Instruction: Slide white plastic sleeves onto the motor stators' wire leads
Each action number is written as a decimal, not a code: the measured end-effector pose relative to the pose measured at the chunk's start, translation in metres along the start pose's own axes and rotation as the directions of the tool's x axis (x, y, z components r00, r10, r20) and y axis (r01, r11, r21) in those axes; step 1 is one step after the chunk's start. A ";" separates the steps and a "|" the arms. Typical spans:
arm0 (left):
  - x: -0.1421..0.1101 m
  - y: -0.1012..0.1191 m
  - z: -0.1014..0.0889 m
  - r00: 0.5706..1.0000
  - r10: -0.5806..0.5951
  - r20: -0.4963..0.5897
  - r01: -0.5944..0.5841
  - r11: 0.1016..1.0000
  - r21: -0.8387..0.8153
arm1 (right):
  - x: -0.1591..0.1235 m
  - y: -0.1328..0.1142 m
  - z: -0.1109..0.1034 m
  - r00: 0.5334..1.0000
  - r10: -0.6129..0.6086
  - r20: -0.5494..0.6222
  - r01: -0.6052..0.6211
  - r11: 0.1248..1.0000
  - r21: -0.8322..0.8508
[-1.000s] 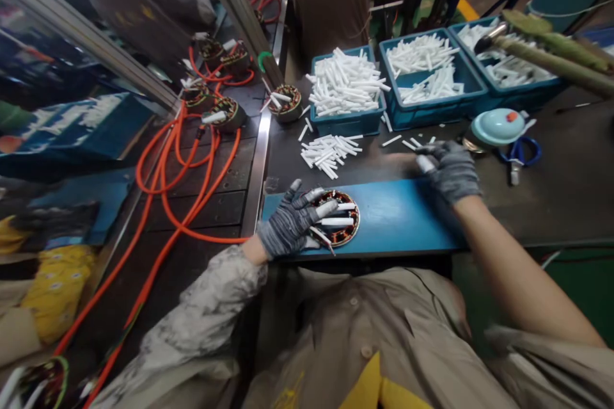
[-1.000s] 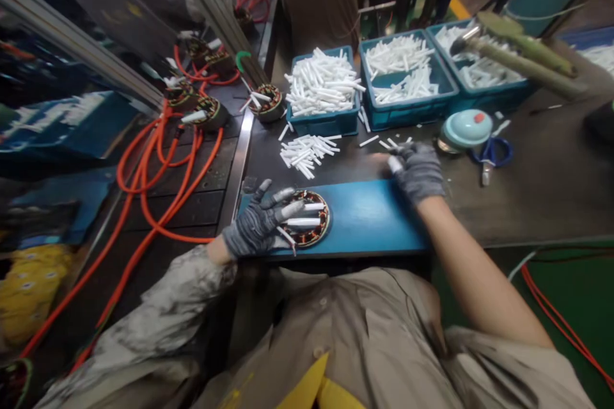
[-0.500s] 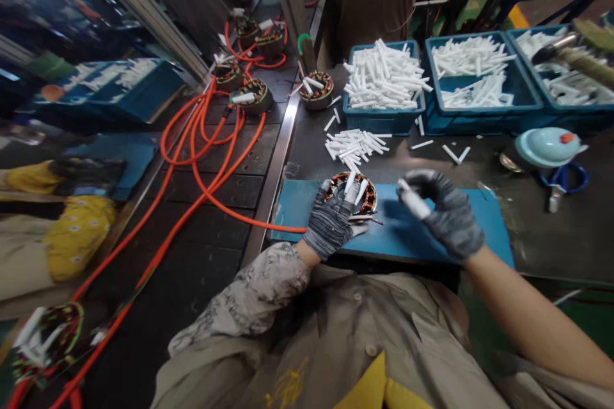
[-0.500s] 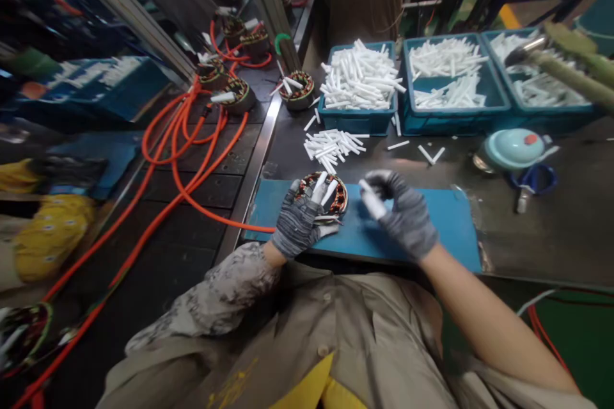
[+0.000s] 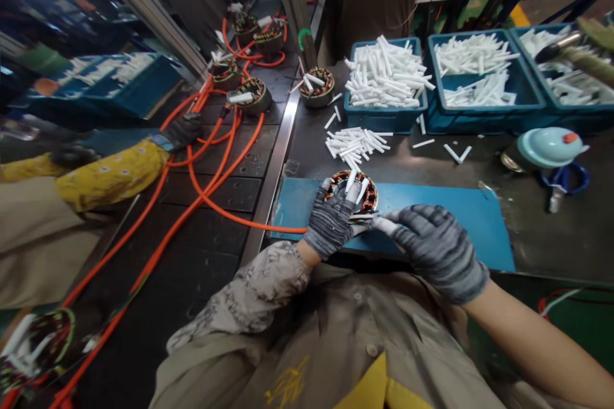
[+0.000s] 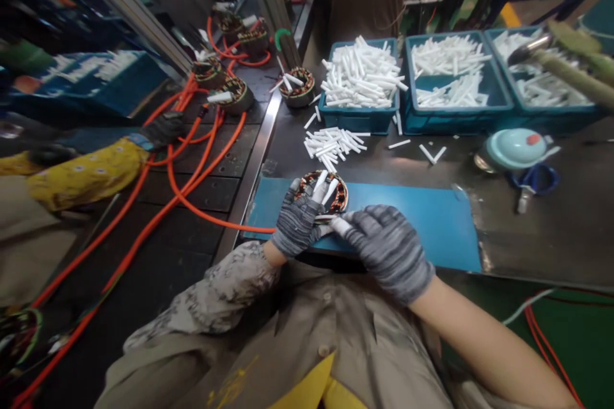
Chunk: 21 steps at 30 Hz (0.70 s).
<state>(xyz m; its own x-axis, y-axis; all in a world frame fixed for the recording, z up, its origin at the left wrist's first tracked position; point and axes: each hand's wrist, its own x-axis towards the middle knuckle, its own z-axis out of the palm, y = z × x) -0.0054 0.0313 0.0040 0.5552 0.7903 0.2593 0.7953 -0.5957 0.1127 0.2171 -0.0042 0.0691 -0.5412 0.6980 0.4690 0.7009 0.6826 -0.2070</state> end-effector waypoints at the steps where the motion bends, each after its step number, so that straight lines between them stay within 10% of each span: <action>1: 0.000 0.000 -0.001 1.000 0.004 0.002 -0.004 1.000 -0.008 | 0.003 -0.003 0.000 0.998 -0.042 0.049 0.046 0.997 -0.069; 4: 0.001 0.000 -0.003 1.000 0.010 0.026 -0.009 1.000 -0.013 | 0.011 -0.013 0.005 0.984 -0.010 0.179 0.039 0.986 -0.159; 8: 0.000 0.001 -0.002 0.999 0.041 0.022 -0.042 0.999 0.033 | 0.010 -0.012 0.016 0.925 0.289 0.247 -0.309 0.950 0.048; 12: -0.002 0.000 0.003 0.998 0.057 -0.012 -0.056 0.998 0.038 | -0.001 -0.001 0.027 0.713 0.400 0.576 -0.701 0.435 0.565; 14: -0.002 0.000 0.004 0.998 0.063 0.009 -0.063 0.998 0.026 | -0.008 0.000 0.031 0.687 0.375 0.622 -0.724 0.287 0.627; 18: -0.001 0.001 0.003 0.995 0.085 0.044 -0.087 0.996 0.031 | -0.015 -0.009 0.031 0.810 0.452 0.374 -0.586 0.641 0.495; 21: -0.003 0.000 0.004 0.995 0.093 0.028 -0.094 0.995 0.043 | -0.013 -0.011 0.028 0.827 0.460 0.325 -0.561 0.715 0.417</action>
<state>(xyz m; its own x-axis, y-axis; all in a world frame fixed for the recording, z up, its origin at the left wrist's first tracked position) -0.0056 0.0295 -0.0009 0.6333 0.7350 0.2421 0.7490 -0.6609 0.0469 0.2035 -0.0150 0.0417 -0.2761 0.9610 0.0136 0.6113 0.1865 -0.7691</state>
